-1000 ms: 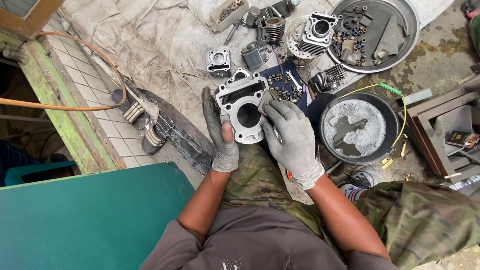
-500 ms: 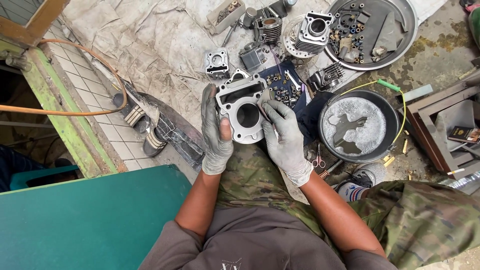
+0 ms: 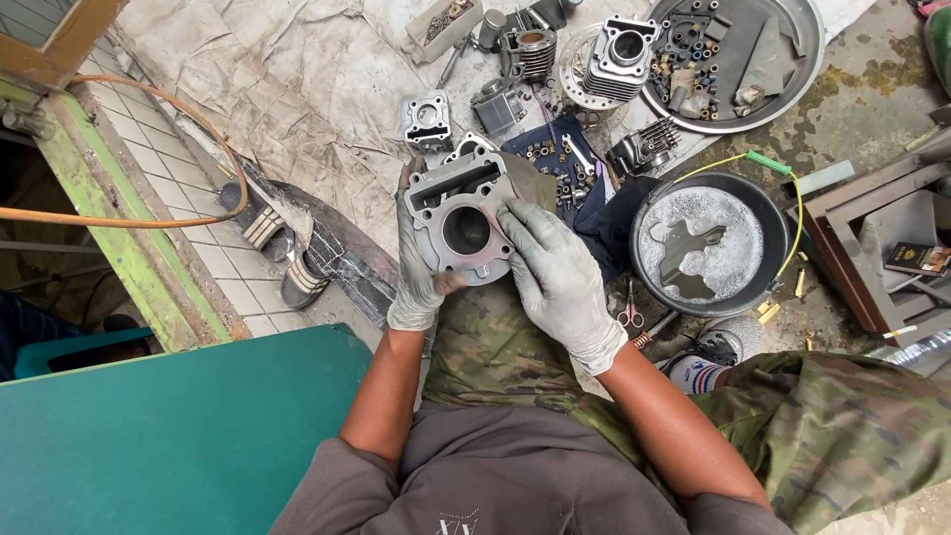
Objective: The person sits on the floor and scrubs a metallic engine cylinder head with a small abrasive block. They hold the part in their lap and rub the surface repeatedly to clean it.
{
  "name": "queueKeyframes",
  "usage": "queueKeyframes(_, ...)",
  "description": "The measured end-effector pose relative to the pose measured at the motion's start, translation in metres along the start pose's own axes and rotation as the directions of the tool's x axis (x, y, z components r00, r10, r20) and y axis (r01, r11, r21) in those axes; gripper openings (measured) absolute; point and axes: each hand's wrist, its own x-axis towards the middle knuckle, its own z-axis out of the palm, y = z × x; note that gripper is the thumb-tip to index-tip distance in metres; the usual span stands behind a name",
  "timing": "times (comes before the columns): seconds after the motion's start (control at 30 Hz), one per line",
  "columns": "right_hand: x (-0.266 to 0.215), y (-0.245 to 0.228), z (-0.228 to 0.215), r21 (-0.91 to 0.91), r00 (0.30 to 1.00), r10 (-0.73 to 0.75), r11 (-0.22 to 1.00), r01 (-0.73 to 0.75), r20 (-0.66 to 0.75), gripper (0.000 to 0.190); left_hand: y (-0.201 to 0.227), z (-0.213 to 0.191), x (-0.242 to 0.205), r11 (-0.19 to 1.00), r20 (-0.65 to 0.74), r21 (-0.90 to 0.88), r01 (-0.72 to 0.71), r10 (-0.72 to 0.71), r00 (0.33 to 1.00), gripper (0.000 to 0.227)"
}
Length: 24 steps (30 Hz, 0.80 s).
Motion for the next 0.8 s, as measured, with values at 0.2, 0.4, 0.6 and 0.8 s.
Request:
queueKeyframes(0.2,0.008,-0.001,-0.009,-0.14,0.997,-0.042,0.989,0.052,0.072,0.041,0.014,0.011,0.007,0.998,0.144,-0.068,-0.017,0.026,0.989,0.183)
queueKeyframes(0.4,-0.011,0.004,-0.007,-0.36,0.993,0.029,0.933,0.015,0.117,0.054,0.015,0.025,0.005,0.999,0.135,-0.025,-0.024,0.027,0.99,0.179)
queueKeyframes(0.6,-0.023,-0.016,-0.009,-0.526,0.918,0.141,0.847,0.082,0.37,0.079,0.016,0.027,0.009,1.0,0.151,0.012,-0.027,0.025,0.988,0.175)
queueKeyframes(0.8,-0.017,0.004,-0.017,-0.534,0.936,0.252,0.841,-0.088,0.244,0.08,0.022,0.031,0.012,0.997,0.162,0.069,-0.031,0.019,0.987,0.172)
